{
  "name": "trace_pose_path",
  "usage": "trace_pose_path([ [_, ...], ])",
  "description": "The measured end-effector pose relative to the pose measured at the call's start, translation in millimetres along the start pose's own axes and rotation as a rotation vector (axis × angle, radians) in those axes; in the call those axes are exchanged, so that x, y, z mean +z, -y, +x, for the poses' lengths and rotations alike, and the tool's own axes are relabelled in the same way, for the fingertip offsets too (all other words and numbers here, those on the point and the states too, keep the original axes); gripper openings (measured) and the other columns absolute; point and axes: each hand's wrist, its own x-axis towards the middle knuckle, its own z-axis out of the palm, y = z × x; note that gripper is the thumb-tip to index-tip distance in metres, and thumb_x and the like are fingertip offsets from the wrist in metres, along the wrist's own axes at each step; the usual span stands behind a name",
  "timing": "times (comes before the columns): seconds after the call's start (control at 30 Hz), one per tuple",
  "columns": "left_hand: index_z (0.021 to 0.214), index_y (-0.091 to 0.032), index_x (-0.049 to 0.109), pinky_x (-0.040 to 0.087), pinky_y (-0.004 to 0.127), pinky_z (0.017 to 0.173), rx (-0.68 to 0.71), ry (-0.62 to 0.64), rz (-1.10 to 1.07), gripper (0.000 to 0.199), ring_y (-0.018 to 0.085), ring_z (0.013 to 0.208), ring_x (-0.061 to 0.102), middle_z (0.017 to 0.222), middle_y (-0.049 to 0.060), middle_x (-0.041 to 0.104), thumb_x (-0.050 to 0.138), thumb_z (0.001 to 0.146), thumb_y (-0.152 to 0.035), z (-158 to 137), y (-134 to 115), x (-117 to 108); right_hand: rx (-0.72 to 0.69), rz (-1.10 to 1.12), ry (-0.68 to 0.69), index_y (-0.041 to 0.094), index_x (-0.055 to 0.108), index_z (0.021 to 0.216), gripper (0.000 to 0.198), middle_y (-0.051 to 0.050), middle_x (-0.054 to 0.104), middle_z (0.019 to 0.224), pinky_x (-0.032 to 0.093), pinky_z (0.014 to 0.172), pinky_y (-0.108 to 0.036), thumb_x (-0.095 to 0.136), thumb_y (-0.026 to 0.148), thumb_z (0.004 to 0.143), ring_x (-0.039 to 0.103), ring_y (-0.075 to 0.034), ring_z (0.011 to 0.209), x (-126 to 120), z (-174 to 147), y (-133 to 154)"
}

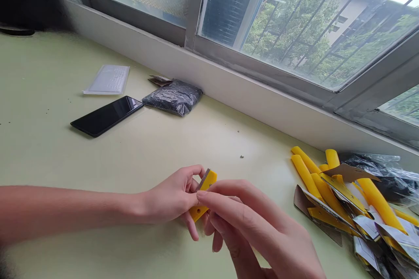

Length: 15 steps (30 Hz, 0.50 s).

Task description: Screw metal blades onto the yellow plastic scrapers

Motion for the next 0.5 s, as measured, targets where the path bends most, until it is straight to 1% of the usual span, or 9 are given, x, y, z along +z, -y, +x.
trace_pose_path([
  [0.07,0.096,-0.02,0.044,0.062,0.035,0.051,-0.002,-0.008,-0.005,0.044,0.023,0.068,0.072,0.072,0.001,0.065,0.081,0.078,-0.037,0.5,0.7,0.0,-0.058,-0.102,0.008,0.026,0.076,0.11,0.023,-0.005,0.076,0.091,0.061,0.053,-0.018,0.064,0.018,0.093,0.072,-0.014,0.059,-7.5,2.0,-1.1],
  [0.13,0.095,-0.02,0.043,0.062,0.035,0.051,-0.004,-0.017,-0.004,0.043,0.02,0.063,0.07,0.071,0.001,0.064,0.079,0.08,-0.038,0.8,1.6,-0.2,-0.119,-0.186,-0.044,0.025,0.078,0.1,0.017,-0.004,0.076,0.088,0.062,0.054,-0.017,0.074,0.018,0.085,0.073,-0.015,0.06,-10.7,1.0,-2.8],
  [0.2,0.095,-0.019,0.044,0.062,0.035,0.051,-0.008,-0.021,0.006,0.04,0.018,0.06,0.069,0.07,0.0,0.064,0.077,0.082,-0.037,0.7,2.0,-0.5,-0.156,-0.213,-0.1,0.024,0.077,0.089,0.014,-0.003,0.076,0.085,0.062,0.053,-0.016,0.082,0.017,0.077,0.073,-0.015,0.06,-7.3,-1.9,-3.6],
  [0.27,0.095,-0.019,0.045,0.063,0.034,0.051,-0.013,-0.022,0.015,0.037,0.018,0.059,0.069,0.07,-0.001,0.063,0.075,0.083,-0.036,0.3,1.6,-0.6,-0.129,-0.177,-0.151,0.024,0.074,0.087,0.016,-0.003,0.075,0.084,0.061,0.052,-0.016,0.081,0.014,0.077,0.072,-0.014,0.06,0.6,-4.1,-2.4],
  [0.33,0.095,-0.019,0.045,0.063,0.035,0.051,-0.008,-0.021,0.023,0.038,0.019,0.062,0.07,0.07,-0.001,0.062,0.076,0.083,-0.037,-0.2,0.6,-0.3,-0.066,-0.12,-0.173,0.024,0.072,0.096,0.019,-0.003,0.075,0.087,0.061,0.053,-0.017,0.075,0.011,0.082,0.072,-0.013,0.061,7.8,-3.8,0.6],
  [0.4,0.096,-0.019,0.045,0.063,0.035,0.052,-0.002,-0.02,0.028,0.04,0.021,0.065,0.071,0.071,0.0,0.062,0.077,0.082,-0.039,-0.7,-0.5,0.2,-0.029,-0.091,-0.13,0.024,0.072,0.102,0.02,-0.005,0.075,0.09,0.062,0.056,-0.017,0.069,0.011,0.087,0.073,-0.014,0.065,9.4,-0.8,4.0],
  [0.5,0.096,-0.019,0.045,0.063,0.036,0.053,-0.004,-0.024,0.034,0.043,0.022,0.066,0.071,0.072,0.001,0.063,0.077,0.081,-0.043,-1.2,-1.7,0.8,-0.044,-0.095,0.01,0.023,0.075,0.099,0.015,-0.007,0.075,0.093,0.062,0.061,-0.018,0.066,0.015,0.089,0.075,-0.016,0.07,-0.3,4.2,5.6],
])
